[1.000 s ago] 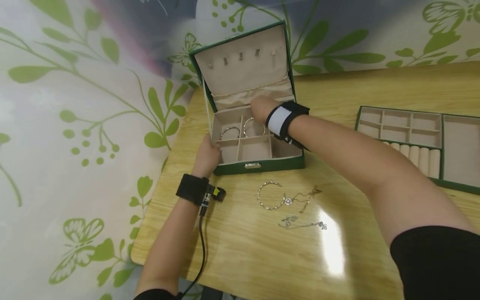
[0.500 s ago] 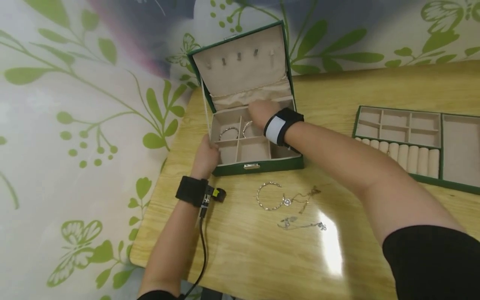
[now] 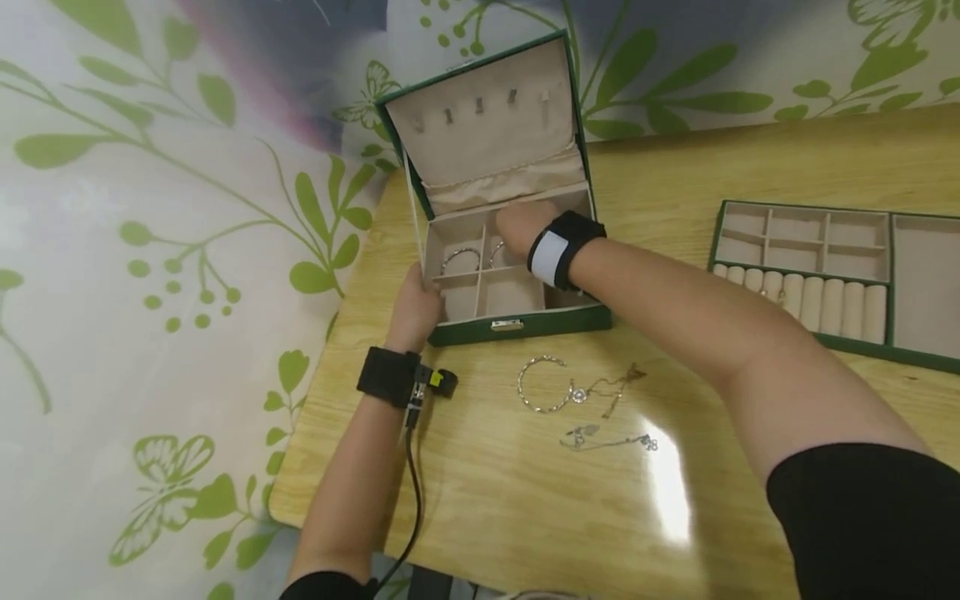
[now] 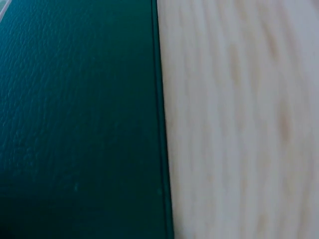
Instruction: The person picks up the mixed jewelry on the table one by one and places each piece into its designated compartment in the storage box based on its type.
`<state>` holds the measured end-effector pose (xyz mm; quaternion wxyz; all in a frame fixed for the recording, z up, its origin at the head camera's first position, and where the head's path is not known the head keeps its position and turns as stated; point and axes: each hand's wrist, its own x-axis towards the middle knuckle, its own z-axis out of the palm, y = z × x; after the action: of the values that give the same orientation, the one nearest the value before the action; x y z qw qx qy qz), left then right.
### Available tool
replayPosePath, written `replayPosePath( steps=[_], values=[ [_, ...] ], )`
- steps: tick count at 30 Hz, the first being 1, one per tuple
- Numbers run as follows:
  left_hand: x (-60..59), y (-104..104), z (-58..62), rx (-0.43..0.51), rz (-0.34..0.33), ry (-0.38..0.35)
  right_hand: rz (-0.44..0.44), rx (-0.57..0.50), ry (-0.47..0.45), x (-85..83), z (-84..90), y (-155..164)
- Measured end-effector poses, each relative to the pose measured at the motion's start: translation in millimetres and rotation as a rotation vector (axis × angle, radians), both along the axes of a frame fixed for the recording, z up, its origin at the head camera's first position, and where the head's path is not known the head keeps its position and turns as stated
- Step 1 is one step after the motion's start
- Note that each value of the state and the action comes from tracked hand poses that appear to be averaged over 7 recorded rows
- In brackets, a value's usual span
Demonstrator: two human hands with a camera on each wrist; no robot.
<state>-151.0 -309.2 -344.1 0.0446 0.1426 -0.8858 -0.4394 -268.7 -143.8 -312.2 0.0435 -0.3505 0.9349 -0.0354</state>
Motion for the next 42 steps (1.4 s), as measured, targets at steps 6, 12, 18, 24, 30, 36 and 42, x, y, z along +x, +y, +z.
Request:
replayPosePath(
  steps=[6,12,18,24,30,36,42],
  values=[
    [3.0,-6,2.6,0.085,-0.069,-0.054,-0.036,-0.012,-0.204,7.5,12.4,4],
    [17.2,-15,28.0,0.047,-0.159,-0.044,0.015,-0.107,-0.251,14.4,41.5,15],
    [41.1,-9,51.8,-0.175,-0.299,-0.026,0.038,-0.241,-0.219,32.8,57.2,33],
    [59.1,10,61.4,-0.241,-0.456,0.103,0.065,-0.345,-0.160,57.6,54.7,54],
    [66.1,30,57.3,-0.257,-0.706,0.090,0.078,-0.462,-0.171,87.9,47.9,81],
    [64.0,45,47.6,-0.392,-0.902,-0.020,0.127,-0.540,-0.272,120.3,37.1,100],
    [59.1,50,34.4,-0.481,-1.016,-0.015,0.191,-0.504,-0.367,144.4,20.1,104]
  ],
)
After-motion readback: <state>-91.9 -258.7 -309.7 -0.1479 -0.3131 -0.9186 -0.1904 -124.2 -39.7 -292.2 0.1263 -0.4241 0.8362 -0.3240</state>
